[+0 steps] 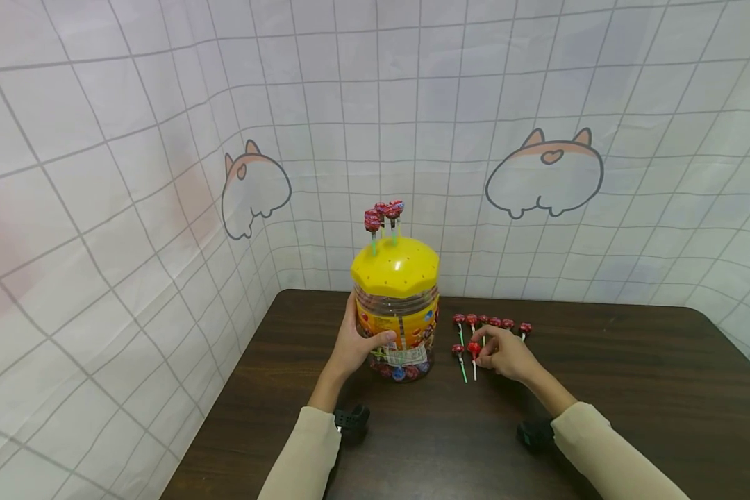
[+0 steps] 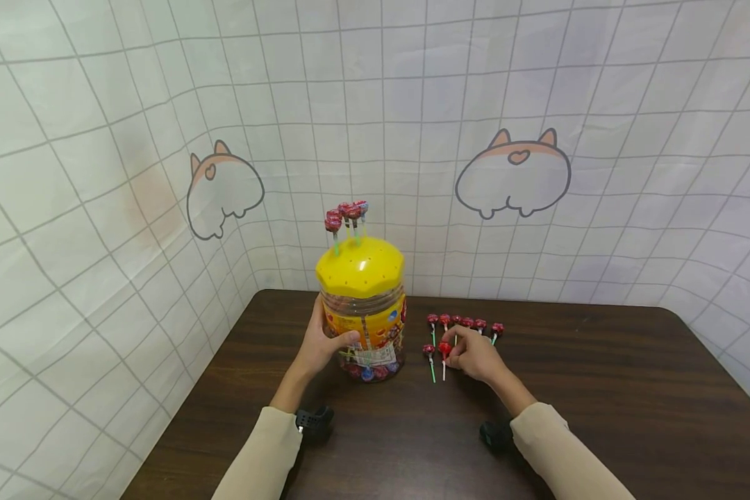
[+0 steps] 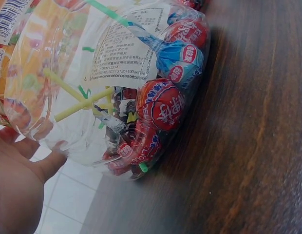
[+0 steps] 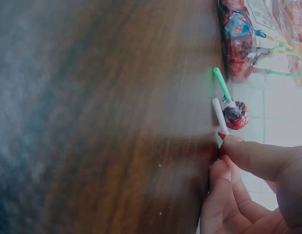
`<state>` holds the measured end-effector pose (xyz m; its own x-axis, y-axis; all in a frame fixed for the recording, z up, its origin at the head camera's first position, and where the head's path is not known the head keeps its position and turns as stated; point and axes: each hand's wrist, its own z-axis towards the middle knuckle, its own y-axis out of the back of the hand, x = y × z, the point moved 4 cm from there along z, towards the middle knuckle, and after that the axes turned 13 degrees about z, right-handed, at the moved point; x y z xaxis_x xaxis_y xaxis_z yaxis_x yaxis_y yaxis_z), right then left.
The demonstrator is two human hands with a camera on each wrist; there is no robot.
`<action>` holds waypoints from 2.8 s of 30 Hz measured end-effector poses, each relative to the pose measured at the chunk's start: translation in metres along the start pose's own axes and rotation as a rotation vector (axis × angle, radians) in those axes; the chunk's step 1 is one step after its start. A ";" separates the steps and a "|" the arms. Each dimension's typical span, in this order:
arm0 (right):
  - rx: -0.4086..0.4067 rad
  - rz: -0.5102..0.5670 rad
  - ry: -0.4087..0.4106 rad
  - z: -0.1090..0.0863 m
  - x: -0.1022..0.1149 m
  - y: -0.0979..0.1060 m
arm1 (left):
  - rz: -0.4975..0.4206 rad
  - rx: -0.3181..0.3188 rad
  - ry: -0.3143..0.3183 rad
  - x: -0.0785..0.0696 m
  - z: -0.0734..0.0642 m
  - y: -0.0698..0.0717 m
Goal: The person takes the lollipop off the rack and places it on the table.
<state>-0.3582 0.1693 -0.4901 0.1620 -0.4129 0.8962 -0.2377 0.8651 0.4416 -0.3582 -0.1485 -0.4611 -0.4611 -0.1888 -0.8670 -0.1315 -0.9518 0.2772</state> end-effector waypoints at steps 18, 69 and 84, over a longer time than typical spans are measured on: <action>0.004 0.018 0.000 0.003 -0.003 0.000 | -0.019 0.006 -0.010 -0.001 -0.001 0.001; -0.144 0.338 0.567 0.048 0.254 0.021 | -0.010 0.000 -0.018 -0.002 -0.001 0.001; -0.159 0.317 0.469 0.073 0.260 -0.011 | -0.007 0.008 0.005 -0.001 0.000 0.000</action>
<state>-0.3838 0.0318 -0.2587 0.5214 0.0116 0.8532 -0.2027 0.9730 0.1106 -0.3581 -0.1487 -0.4599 -0.4555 -0.1837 -0.8711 -0.1416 -0.9511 0.2746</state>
